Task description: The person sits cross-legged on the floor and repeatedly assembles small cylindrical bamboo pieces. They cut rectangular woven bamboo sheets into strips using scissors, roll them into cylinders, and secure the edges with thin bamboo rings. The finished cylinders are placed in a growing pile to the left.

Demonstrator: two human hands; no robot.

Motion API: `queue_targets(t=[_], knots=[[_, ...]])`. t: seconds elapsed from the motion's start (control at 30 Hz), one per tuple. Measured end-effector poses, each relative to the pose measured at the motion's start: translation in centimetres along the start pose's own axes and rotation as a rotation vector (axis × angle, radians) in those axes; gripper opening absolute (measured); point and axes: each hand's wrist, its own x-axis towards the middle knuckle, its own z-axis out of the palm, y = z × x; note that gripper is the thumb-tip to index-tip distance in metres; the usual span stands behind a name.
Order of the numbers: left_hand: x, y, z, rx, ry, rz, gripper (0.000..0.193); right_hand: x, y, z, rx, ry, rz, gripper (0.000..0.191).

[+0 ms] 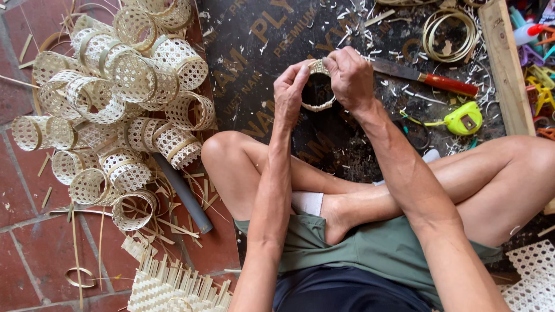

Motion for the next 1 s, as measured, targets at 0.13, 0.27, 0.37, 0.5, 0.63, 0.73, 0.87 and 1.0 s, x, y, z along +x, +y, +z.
queue_targets(t=[0.13,0.27,0.37,0.5,0.63,0.73,0.87,1.0], knots=[[0.4,0.2,0.1,-0.044,-0.026,-0.016,0.029,-0.2,-0.6,0.0,-0.07,0.002,-0.005,0.018],[0.8,0.9,-0.1,0.017,-0.099,-0.03,0.033,-0.3,-1.1,-0.2,-0.141,0.009,-0.034,0.018],[1.0,1.1,-0.5,0.045,-0.178,-0.03,0.036,-0.3,-1.3,-0.3,-0.157,0.0,-0.053,0.018],[1.1,0.9,-0.8,0.062,-0.169,-0.059,0.036,-0.4,-1.3,-0.2,-0.111,0.038,-0.047,0.019],[0.9,0.6,-0.7,0.181,-0.105,-0.04,0.038,-0.4,-1.0,0.1,0.08,0.05,0.042,0.02],[0.9,0.6,-0.4,0.134,-0.095,-0.029,0.037,-0.5,-0.4,0.3,0.254,0.049,0.173,0.023],[0.9,0.6,-0.4,0.069,-0.111,-0.058,0.039,-0.7,0.3,0.6,0.349,0.016,0.261,0.024],[1.0,0.2,-0.8,0.091,-0.106,-0.072,0.04,-1.0,0.4,0.8,0.442,0.009,0.296,0.026]])
